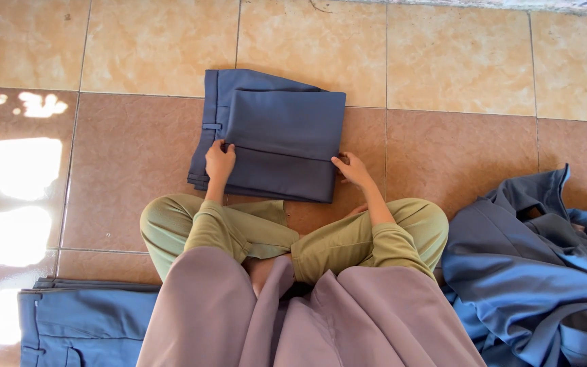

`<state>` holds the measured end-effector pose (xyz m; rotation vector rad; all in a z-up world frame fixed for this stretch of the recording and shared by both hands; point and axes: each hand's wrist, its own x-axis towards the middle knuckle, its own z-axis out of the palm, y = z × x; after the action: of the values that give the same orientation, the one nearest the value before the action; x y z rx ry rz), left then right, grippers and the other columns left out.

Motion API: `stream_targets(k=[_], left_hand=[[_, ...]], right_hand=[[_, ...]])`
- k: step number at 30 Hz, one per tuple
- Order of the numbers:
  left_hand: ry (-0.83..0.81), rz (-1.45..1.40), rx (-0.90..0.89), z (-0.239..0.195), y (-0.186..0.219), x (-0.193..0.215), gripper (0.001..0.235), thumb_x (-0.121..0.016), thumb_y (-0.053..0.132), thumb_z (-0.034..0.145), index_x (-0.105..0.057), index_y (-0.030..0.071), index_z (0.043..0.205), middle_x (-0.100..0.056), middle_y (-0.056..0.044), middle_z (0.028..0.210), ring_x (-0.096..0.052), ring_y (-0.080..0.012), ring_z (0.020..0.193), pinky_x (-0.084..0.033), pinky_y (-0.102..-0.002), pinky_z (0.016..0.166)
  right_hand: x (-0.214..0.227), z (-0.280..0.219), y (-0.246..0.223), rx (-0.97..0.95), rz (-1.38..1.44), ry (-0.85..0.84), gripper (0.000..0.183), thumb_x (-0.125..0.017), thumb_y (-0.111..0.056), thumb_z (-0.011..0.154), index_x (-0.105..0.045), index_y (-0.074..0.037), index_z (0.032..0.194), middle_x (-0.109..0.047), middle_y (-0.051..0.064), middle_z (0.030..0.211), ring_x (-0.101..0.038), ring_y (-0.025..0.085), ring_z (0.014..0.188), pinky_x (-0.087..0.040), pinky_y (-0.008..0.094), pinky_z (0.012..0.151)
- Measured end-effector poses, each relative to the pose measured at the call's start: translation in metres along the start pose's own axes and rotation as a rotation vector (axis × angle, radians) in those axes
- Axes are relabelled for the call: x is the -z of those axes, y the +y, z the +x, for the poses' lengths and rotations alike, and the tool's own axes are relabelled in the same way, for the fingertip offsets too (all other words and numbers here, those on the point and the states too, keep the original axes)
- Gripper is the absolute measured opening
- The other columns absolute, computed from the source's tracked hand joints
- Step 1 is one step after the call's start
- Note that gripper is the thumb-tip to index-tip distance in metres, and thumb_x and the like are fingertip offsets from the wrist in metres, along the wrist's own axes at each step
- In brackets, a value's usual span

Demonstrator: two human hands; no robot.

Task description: The person sits on a tiled floor and folds two pairs of grey trousers by hand. They smooth each garment, fold the legs together, fold the garment in half lengthwise, then fold it into a compact rectangle, placing the finished items aside.

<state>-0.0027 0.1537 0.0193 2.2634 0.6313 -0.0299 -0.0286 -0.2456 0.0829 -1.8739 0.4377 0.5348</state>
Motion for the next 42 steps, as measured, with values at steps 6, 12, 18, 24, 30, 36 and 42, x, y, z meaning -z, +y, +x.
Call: stream_targets(k=[6, 12, 18, 24, 30, 36, 42], left_hand=[[0.254, 0.369, -0.025, 0.002, 0.001, 0.040, 0.029, -0.073, 0.034, 0.092, -0.073, 0.021, 0.119, -0.057, -0.007, 0.131, -0.054, -0.0361, 0.123, -0.034, -0.064, 0.105], [0.075, 0.273, 0.102, 0.009, -0.019, 0.055, 0.035, -0.052, 0.032, 0.109, -0.055, 0.012, 0.137, -0.062, -0.016, 0.123, -0.069, -0.0392, 0.106, -0.058, -0.057, 0.084], [0.099, 0.326, 0.038, 0.025, -0.062, 0.021, 0.032, -0.049, 0.034, 0.108, -0.054, 0.013, 0.131, -0.069, -0.022, 0.105, -0.072, -0.0461, 0.097, -0.058, -0.058, 0.080], [0.057, 0.190, -0.117, -0.002, -0.051, 0.019, 0.037, -0.054, 0.031, 0.102, -0.062, 0.005, 0.127, -0.072, -0.032, 0.103, -0.070, -0.0523, 0.096, -0.056, -0.061, 0.082], [-0.121, 0.068, -0.109, 0.007, -0.067, -0.007, 0.045, -0.056, 0.039, 0.102, -0.059, 0.007, 0.134, -0.072, -0.022, 0.114, -0.072, -0.0381, 0.104, -0.059, -0.046, 0.088], [-0.201, -0.029, -0.163, -0.016, -0.028, 0.018, 0.057, -0.062, 0.046, 0.100, -0.045, 0.008, 0.139, -0.067, -0.028, 0.116, -0.067, -0.0457, 0.112, -0.056, -0.055, 0.095], [-0.140, -0.141, -0.232, -0.010, -0.030, 0.008, 0.039, -0.059, 0.041, 0.100, -0.058, 0.008, 0.120, -0.070, -0.012, 0.101, -0.065, -0.0321, 0.094, -0.050, -0.048, 0.080]], right_hand=[[-0.017, -0.012, -0.017, 0.002, 0.043, -0.053, 0.083, -0.078, -0.040, 0.092, -0.041, 0.010, 0.147, -0.054, 0.039, 0.127, -0.067, 0.045, 0.109, -0.064, 0.049, 0.074], [-0.037, 0.001, -0.002, 0.048, 0.236, -0.090, 0.073, -0.081, -0.042, 0.093, -0.052, 0.001, 0.143, -0.058, 0.030, 0.131, -0.063, 0.040, 0.119, -0.062, 0.045, 0.084], [-0.055, 0.014, -0.016, -0.088, 0.383, -0.168, 0.082, -0.079, -0.053, 0.093, -0.046, -0.004, 0.150, -0.059, 0.014, 0.133, -0.063, 0.027, 0.111, -0.061, 0.035, 0.083], [-0.061, 0.113, 0.068, -0.173, 0.479, -0.159, 0.083, -0.083, -0.025, 0.081, -0.043, -0.007, 0.152, -0.050, 0.023, 0.143, -0.057, 0.039, 0.123, -0.055, 0.054, 0.090], [-0.018, 0.026, -0.040, -0.304, 0.461, -0.185, 0.095, -0.087, -0.037, 0.082, -0.037, -0.003, 0.156, -0.053, 0.024, 0.145, -0.057, 0.040, 0.128, -0.056, 0.054, 0.090], [0.036, 0.028, -0.158, -0.132, 0.307, -0.058, 0.089, -0.092, -0.030, 0.083, -0.044, 0.000, 0.151, -0.061, 0.020, 0.139, -0.061, 0.037, 0.127, -0.050, 0.058, 0.099], [0.084, -0.038, -0.316, 0.528, -0.441, 0.041, 0.021, -0.066, -0.020, 0.101, -0.070, -0.008, 0.117, -0.071, 0.005, 0.114, -0.069, 0.020, 0.102, -0.054, 0.036, 0.082]])
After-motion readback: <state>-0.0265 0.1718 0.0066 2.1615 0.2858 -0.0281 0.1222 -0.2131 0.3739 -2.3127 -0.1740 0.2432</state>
